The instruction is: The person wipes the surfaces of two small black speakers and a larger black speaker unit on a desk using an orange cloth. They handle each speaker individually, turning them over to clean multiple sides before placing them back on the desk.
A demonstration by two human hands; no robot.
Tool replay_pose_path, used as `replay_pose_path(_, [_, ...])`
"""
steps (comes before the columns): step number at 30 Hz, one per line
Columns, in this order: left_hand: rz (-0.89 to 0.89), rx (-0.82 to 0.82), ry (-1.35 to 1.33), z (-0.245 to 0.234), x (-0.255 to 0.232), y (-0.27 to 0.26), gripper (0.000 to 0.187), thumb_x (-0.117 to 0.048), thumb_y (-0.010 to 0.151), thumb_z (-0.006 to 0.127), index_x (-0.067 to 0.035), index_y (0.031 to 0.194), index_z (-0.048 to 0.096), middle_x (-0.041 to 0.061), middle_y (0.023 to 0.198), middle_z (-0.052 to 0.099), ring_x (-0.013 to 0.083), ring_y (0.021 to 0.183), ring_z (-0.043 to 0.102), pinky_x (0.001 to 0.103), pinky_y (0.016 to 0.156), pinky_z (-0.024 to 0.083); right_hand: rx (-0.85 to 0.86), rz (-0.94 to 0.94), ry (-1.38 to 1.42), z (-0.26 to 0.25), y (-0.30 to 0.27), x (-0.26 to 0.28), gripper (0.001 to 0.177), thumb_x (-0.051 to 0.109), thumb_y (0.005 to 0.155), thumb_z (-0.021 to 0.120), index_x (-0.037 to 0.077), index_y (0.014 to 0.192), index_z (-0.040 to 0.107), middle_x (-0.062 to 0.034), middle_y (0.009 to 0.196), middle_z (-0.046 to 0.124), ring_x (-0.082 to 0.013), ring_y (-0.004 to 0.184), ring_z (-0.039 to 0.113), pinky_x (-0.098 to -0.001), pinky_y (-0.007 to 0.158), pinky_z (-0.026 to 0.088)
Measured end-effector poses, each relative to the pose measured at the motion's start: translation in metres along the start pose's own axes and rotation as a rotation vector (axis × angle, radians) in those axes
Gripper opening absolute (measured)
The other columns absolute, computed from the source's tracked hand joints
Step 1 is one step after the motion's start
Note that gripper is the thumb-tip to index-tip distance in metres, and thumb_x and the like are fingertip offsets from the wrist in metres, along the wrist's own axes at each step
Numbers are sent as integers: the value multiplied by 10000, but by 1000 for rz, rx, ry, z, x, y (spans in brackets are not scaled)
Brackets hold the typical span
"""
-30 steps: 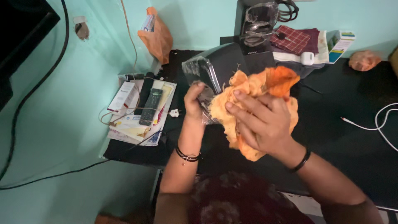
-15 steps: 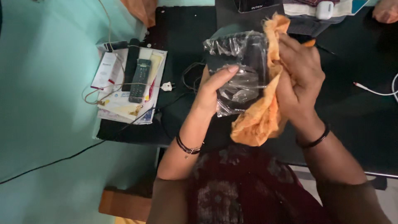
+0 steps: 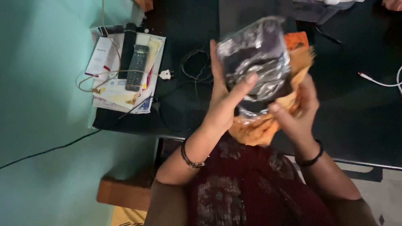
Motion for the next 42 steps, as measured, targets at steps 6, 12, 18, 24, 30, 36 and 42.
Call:
replay_pose_path(6, [22,158,11,-7,-2,-13,1075,-313,972,747,-31,1706,15,188,1615,384,300,1496,435,457,1264,391,-31,487,1003,-5,-25,-68,522,346,1111,705,6,1415,452,-157,1293,606,-242,1138,651,-362,932,555])
replay_pose_path(12, [-105,187,34,-17,39,-16,990,-257,913,791,-25,1649,171,154,1582,391,279,1489,401,439,1247,346,-22,532,756,0,-51,-64,537,323,990,653,46,1435,537,-113,1317,656,-180,1150,704,-327,985,597])
replay_pose_path(18, [-155,81,-16,-54,54,-40,947,-315,983,724,-37,1679,145,184,1638,348,304,1529,363,438,1260,335,-281,251,-84,-79,-62,-64,285,309,1112,631,93,926,616,-102,904,637,-123,785,623,-310,662,537])
replay_pose_path(24, [-138,209,296,-63,85,-50,899,-365,1047,634,-51,1701,103,190,1787,126,305,1653,169,413,1330,206,442,-607,-868,21,-40,75,268,319,908,712,164,1126,735,-41,1256,683,-218,1098,633,-374,878,542])
replay_pose_path(30, [-172,102,353,-71,99,-65,872,-357,1023,652,-37,1678,174,231,1726,241,347,1620,231,443,1298,240,535,-552,-1145,50,-2,51,249,283,960,760,204,1196,764,29,1352,671,-199,1181,575,-390,924,464])
replay_pose_path(36, [-147,65,681,-79,82,-61,923,-372,983,647,-52,1683,138,221,1533,485,335,1474,403,471,1255,276,454,-659,-1219,64,-3,62,334,211,978,750,134,1302,782,10,1348,691,-176,1174,560,-356,912,464])
replay_pose_path(42, [27,65,600,-75,93,-65,654,-301,1107,576,-55,1656,318,225,1800,106,340,1666,171,479,1336,237,453,-675,-1171,74,-10,64,268,190,1041,660,92,1268,765,-39,1366,701,-185,1082,555,-315,858,460])
Point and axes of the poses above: each hand's wrist, its own y-axis towards the middle knuckle, its own z-axis out of the palm, x = y × z, the point moved 9 cm from there along y, towards the middle knuckle
